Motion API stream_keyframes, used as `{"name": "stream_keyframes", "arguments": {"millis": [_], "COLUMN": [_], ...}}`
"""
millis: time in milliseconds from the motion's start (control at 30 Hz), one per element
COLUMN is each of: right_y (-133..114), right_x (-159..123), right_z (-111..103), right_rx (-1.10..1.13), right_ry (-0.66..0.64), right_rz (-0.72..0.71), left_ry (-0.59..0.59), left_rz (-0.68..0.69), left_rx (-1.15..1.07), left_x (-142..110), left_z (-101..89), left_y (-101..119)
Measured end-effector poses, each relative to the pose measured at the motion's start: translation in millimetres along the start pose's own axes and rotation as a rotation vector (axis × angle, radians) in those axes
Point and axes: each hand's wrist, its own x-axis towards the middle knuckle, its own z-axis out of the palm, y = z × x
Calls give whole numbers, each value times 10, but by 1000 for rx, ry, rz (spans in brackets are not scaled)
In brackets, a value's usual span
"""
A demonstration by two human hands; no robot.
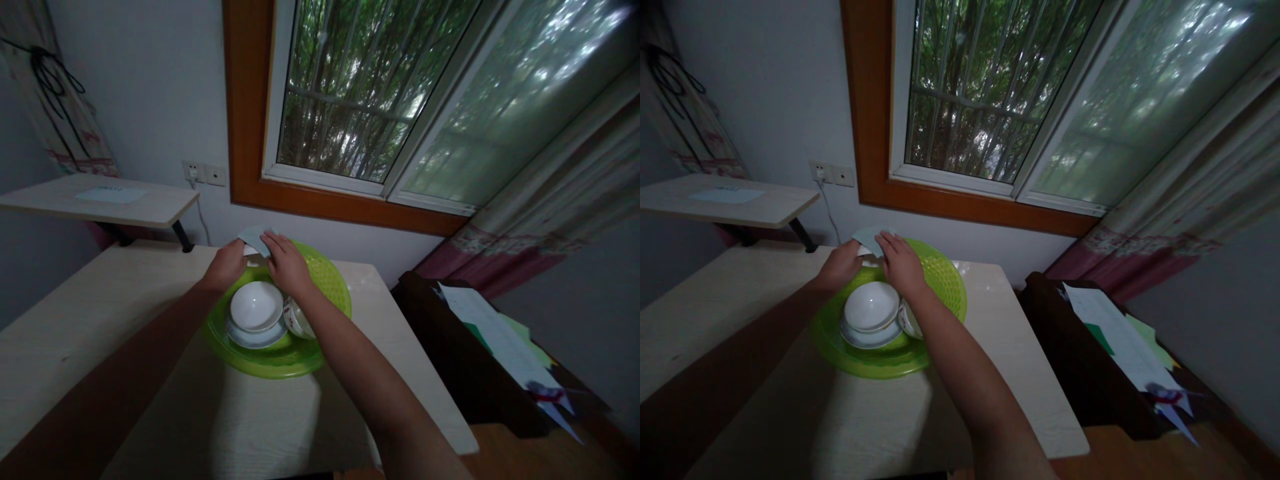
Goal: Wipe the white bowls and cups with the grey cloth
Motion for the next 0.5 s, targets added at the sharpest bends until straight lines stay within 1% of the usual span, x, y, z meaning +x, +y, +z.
{"name": "stream_keyframes", "arguments": {"millis": [67,167,333,433,500], "right_y": [89,240,376,409,432], "right_x": [0,-9,-20,-13,-6], "right_z": [24,59,104,141,178], "right_rx": [27,66,160,183,232], "right_ry": [40,43,-12,-4,25], "right_rz": [68,218,334,401,436], "left_ry": [20,36,37,33,57], "left_rz": [-21,-29,45,87,81], "left_rx": [-10,-47,-117,-144,-162], "left_x": [-8,-11,-23,-25,-15], "left_z": [-28,-57,-83,-97,-100], "left_y": [3,10,60,89,95]}}
